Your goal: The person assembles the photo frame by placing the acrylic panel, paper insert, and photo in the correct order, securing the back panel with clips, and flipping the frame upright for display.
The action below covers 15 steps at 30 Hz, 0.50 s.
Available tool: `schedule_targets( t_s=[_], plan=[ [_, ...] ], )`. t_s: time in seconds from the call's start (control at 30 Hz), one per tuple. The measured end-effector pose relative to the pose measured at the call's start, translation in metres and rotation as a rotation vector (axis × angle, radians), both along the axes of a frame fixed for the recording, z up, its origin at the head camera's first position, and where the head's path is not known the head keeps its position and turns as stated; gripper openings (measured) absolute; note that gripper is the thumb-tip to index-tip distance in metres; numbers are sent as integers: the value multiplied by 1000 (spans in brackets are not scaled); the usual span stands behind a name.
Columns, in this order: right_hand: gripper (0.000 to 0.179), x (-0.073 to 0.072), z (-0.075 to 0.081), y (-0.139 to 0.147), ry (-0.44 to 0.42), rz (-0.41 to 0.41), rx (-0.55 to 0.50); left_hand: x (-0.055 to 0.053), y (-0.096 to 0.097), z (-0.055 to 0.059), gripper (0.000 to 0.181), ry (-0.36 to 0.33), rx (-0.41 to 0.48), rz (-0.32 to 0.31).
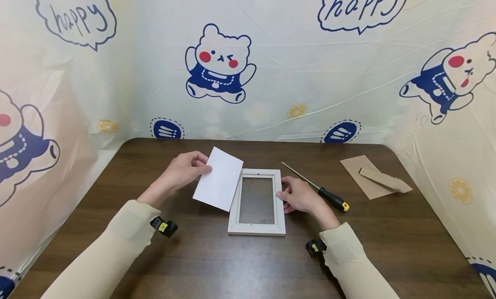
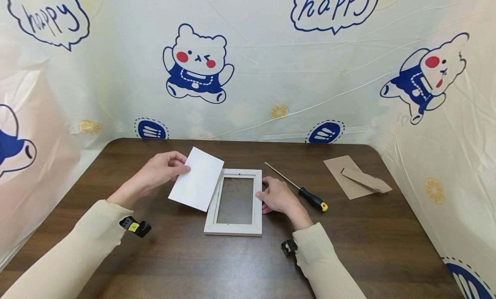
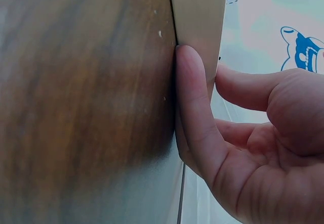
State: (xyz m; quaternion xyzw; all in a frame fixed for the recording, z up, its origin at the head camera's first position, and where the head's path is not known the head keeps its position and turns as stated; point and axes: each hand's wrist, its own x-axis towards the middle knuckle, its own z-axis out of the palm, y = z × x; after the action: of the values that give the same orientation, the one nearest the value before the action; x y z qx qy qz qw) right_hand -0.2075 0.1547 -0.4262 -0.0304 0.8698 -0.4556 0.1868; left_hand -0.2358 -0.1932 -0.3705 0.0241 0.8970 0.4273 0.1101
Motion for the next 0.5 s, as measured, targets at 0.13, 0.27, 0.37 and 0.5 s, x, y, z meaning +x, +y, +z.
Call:
schedule_targets(
  t_s=[0.13, 0.27, 0.37, 0.5],
  plan=[
    [55, 1, 0, 0, 2, 1, -9, 1, 4, -2, 32, -4, 18, -7],
    [55, 1, 0, 0, -1, -2, -8, 3, 9, -5, 32, -20, 28, -6],
    [55, 0, 0, 0, 1, -2, -3, 3, 13, -7, 32, -36, 55, -3],
    [55, 0, 0, 0, 4, -2, 0, 3, 19, -11, 31, -54, 91, -5]
  ],
)
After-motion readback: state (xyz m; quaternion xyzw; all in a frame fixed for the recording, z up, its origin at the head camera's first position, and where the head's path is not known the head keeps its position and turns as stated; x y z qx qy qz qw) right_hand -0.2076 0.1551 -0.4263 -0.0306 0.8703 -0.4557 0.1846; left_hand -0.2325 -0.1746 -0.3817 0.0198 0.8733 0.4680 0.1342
